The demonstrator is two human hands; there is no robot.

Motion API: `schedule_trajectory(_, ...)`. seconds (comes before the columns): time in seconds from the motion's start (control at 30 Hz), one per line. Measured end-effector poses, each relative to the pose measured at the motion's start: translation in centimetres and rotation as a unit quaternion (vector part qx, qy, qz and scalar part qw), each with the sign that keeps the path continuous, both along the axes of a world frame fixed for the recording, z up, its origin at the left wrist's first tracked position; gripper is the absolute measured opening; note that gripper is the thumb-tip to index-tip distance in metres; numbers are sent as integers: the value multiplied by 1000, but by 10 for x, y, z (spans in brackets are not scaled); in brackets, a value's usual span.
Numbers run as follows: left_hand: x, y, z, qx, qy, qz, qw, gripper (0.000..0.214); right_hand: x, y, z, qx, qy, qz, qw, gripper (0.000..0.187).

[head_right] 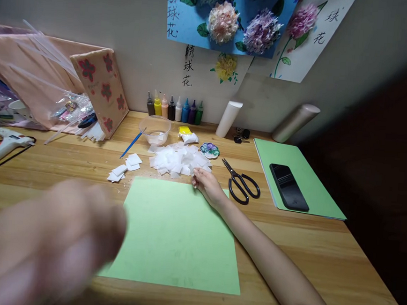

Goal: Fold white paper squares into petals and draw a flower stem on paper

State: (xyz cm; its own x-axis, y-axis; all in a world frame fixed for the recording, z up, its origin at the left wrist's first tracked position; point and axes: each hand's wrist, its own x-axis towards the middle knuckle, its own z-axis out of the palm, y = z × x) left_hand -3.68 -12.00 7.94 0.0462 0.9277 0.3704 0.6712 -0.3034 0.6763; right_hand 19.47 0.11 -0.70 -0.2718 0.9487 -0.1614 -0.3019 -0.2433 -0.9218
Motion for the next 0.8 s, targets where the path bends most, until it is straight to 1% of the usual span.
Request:
schedule_trajectory(0.03, 10, 22, 4, 7, -33, -47, 998, 44, -1, -2, 2, -1, 11, 0, 1000, 25)
schedule_trajectory(0.07, 20, 44, 4, 9, -80, -97, 992, 37, -3, -3, 3, -2, 24, 5, 1000, 25)
schedule_trajectory(0.1, 31, 65, -1, 1, -129, -137, 982, 30, -4, -5, 4, -5, 40, 16, 999, 26)
schedule_trajectory(0.17, 48, 98, -22, -46, -199, -174, 963, 25, -8, -9, 5, -22, 74, 47, 996, 26)
schedule_trajectory(0.2, 54, 109, -35, -79, -211, -175, 958, 25, -9, -11, 5, -34, 87, 61, 994, 26)
schedule_trajectory(0.23, 58, 117, -48, -109, -214, -195, 951, 24, -10, -12, 4, -45, 95, 72, 992, 25)
schedule_trajectory(0.3, 59, 123, -67, -129, -218, -232, 939, 17, -12, -13, 3, -60, 98, 94, 989, 22)
schedule_trajectory(0.37, 57, 122, -76, -129, -219, -244, 936, 14, -11, -12, 0, -63, 96, 113, 987, 21)
schedule_trajectory(0.43, 55, 121, -78, -131, -230, -236, 935, 15, -10, -9, -2, -65, 92, 120, 986, 23)
schedule_trajectory(0.53, 55, 122, -79, -145, -258, -230, 927, 16, -6, -3, -4, -63, 83, 105, 989, 27)
schedule_trajectory(0.67, 57, 124, -84, -172, -270, -230, 919, 30, -1, 3, -3, -53, 61, 80, 994, 28)
schedule_trajectory(0.73, 57, 124, -84, -178, -264, -237, 918, 32, 0, 3, -1, -47, 31, 90, 994, 28)
schedule_trajectory(0.8, 56, 124, -84, -180, -260, -245, 916, 26, -1, 1, 0, -44, -2, 107, 993, 28)
